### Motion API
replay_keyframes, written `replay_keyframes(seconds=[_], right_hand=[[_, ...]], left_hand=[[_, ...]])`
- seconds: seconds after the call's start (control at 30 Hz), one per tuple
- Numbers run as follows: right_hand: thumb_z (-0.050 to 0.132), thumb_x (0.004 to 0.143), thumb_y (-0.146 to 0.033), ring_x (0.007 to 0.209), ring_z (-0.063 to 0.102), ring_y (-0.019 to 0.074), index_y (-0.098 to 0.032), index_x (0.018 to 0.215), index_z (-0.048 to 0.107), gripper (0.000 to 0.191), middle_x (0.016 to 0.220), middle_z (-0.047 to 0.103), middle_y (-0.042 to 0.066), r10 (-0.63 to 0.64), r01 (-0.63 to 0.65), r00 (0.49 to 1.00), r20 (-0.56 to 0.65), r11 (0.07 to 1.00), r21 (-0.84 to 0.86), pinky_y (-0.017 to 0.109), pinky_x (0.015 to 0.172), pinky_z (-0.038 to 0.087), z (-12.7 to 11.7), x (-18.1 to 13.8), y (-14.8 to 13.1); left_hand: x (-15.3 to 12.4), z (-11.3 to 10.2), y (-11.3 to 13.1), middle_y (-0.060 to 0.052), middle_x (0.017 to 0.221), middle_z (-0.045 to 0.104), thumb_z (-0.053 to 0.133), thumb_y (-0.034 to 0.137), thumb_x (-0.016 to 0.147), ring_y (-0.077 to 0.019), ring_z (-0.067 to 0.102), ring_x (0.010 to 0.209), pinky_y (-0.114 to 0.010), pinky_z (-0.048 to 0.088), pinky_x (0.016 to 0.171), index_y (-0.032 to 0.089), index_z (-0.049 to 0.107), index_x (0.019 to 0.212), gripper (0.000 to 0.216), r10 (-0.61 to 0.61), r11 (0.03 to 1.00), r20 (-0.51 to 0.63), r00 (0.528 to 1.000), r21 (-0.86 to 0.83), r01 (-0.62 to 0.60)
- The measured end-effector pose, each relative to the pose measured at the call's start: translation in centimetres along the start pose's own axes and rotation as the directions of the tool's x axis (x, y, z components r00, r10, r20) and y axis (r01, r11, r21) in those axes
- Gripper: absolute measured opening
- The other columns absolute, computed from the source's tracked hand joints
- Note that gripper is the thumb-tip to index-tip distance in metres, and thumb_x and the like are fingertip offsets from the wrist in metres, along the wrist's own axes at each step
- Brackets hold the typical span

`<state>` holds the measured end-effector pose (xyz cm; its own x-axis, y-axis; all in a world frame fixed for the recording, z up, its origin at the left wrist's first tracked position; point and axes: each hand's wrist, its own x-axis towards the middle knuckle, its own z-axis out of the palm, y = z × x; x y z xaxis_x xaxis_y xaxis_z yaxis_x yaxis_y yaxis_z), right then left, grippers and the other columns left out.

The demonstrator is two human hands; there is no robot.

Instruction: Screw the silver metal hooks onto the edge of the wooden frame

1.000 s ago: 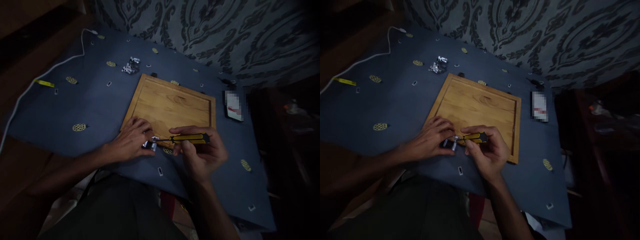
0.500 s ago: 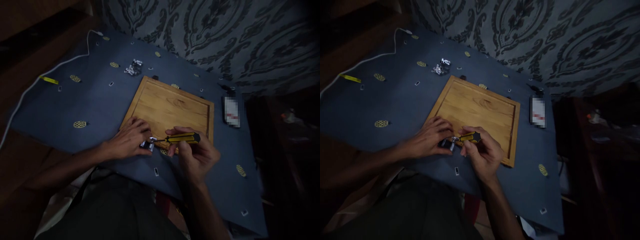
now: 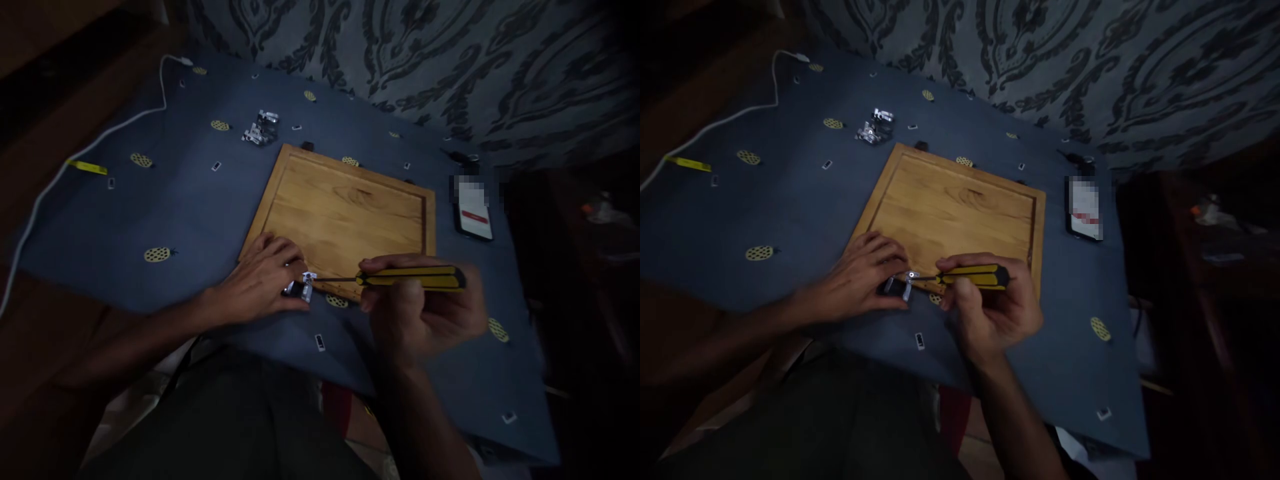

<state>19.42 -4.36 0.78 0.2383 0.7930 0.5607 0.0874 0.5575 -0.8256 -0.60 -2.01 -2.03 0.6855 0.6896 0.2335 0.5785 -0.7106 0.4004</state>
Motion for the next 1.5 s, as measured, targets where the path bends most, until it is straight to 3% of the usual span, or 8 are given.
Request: replay_keyframes(seconds=[0.07,0.33,0.6,1.17,1.37,1.5], right_hand=[[0.078,0.092,-0.035,0.045,0.060,0.0089,-0.021,0.090,0.067,0.018,0.081,0.078,-0.001,0.003,-0.004,0.999,-0.036,1.000,-0.023,0.020,0.034,0.042,0.14,0.16,0.00],[0.076,0.094,-0.031,0.042,0.056,0.0077,-0.022,0.094,0.065,0.014,0.087,0.078,0.000,0.012,-0.009,0.998,0.056,0.999,-0.050,0.022,0.036,0.044,-0.04,-0.37,0.16],[0.076,0.094,-0.032,0.044,0.059,0.0083,-0.022,0.094,0.066,0.014,0.086,0.077,0.000,0.012,-0.008,0.999,0.044,0.996,-0.085,0.022,0.037,0.045,0.09,-0.33,0.48],[0.077,0.093,-0.030,0.044,0.060,0.0079,-0.023,0.097,0.069,0.012,0.088,0.079,-0.001,0.060,-0.057,0.990,0.124,0.998,-0.032,0.021,0.038,0.048,-0.28,-0.39,0.78],[0.071,0.097,-0.031,0.047,0.062,0.0094,-0.025,0.112,0.076,0.018,0.096,0.078,0.002,0.125,-0.111,0.964,0.236,0.991,-0.073,0.025,0.045,0.055,-0.62,-0.43,0.31],[0.073,0.095,-0.033,0.046,0.061,0.0097,-0.024,0.105,0.076,0.014,0.097,0.077,0.003,0.166,-0.150,0.948,0.271,0.985,-0.080,0.026,0.043,0.054,-0.57,-0.22,-0.12]], left_hand=[[0.02,0.02,0.00,-0.008,0.116,0.066,0.078,0.055,0.086,-0.0272,0.057,0.115,-0.046,0.037,0.109,0.017,0.067,0.116,0.049,-0.003,1.000,0.000,1.000,0.002,0.003],[0.05,0.10,-0.10,-0.007,0.115,0.066,0.081,0.054,0.083,-0.0270,0.058,0.114,-0.048,0.036,0.111,0.019,0.068,0.117,0.050,-0.016,1.000,0.005,1.000,0.000,0.016],[0.10,-0.16,0.07,-0.007,0.117,0.066,0.079,0.053,0.086,-0.0265,0.058,0.114,-0.047,0.036,0.110,0.019,0.067,0.117,0.048,-0.013,1.000,0.025,1.000,0.015,0.013],[0.09,0.02,-0.05,-0.007,0.116,0.065,0.079,0.054,0.086,-0.0267,0.058,0.114,-0.046,0.037,0.107,0.020,0.067,0.120,0.049,-0.007,1.000,0.019,1.000,0.001,0.007],[0.18,0.00,-0.04,-0.008,0.114,0.065,0.078,0.054,0.086,-0.0274,0.058,0.113,-0.047,0.037,0.107,0.019,0.068,0.118,0.049,-0.008,1.000,0.021,1.000,-0.003,0.008],[0.16,-0.05,0.00,-0.008,0.115,0.066,0.078,0.055,0.086,-0.0273,0.058,0.113,-0.048,0.036,0.108,0.019,0.068,0.117,0.049,-0.016,1.000,0.021,1.000,-0.002,0.016]])
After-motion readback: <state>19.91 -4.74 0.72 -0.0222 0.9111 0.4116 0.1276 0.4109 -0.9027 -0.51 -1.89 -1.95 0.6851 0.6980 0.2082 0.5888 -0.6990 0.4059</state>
